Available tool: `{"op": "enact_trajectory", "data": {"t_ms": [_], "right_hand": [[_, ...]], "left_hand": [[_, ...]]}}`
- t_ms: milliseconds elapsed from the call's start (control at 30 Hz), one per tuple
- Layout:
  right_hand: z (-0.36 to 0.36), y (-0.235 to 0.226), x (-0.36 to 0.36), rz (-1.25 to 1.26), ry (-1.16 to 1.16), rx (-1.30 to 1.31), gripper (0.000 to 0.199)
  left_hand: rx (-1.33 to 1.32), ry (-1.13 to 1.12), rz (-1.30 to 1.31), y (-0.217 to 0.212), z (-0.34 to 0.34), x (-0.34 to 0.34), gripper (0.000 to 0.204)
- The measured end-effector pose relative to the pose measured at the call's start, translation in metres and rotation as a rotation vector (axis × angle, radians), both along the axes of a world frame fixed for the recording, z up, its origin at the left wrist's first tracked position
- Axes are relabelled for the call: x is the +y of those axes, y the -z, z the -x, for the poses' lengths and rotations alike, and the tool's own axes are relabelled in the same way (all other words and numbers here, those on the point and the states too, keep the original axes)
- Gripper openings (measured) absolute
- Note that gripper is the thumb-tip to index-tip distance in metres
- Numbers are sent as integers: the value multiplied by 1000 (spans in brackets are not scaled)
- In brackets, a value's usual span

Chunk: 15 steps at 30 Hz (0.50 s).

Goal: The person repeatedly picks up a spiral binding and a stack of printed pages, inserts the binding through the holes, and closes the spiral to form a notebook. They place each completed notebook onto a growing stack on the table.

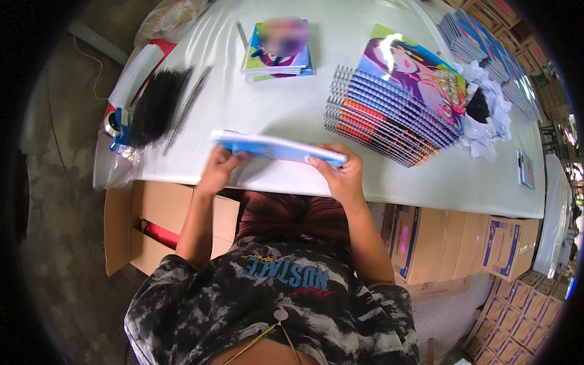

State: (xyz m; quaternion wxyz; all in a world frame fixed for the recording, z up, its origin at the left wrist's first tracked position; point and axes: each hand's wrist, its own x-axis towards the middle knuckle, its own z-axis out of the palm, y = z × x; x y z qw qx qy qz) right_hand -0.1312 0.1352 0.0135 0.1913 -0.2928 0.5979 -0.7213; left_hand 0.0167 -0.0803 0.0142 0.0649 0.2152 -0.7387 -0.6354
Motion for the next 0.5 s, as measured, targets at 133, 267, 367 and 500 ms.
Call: {"op": "enact_trajectory", "data": {"t_ms": [133,267,367,500], "right_hand": [[1,-2,-7,123,-141,-20,21],[11,11,2,-44,-152,114,25],[8,9,-2,-20,-165,140,26],[8,7,-10,96,-179,189,26]], "left_hand": [[174,-87,-57,39,6,6,33],[-5,-122,978,29,21,-93,31],[-471,-583,1533,21,25,-155,37],[-551,-481,1274,21,28,-184,34]]}}
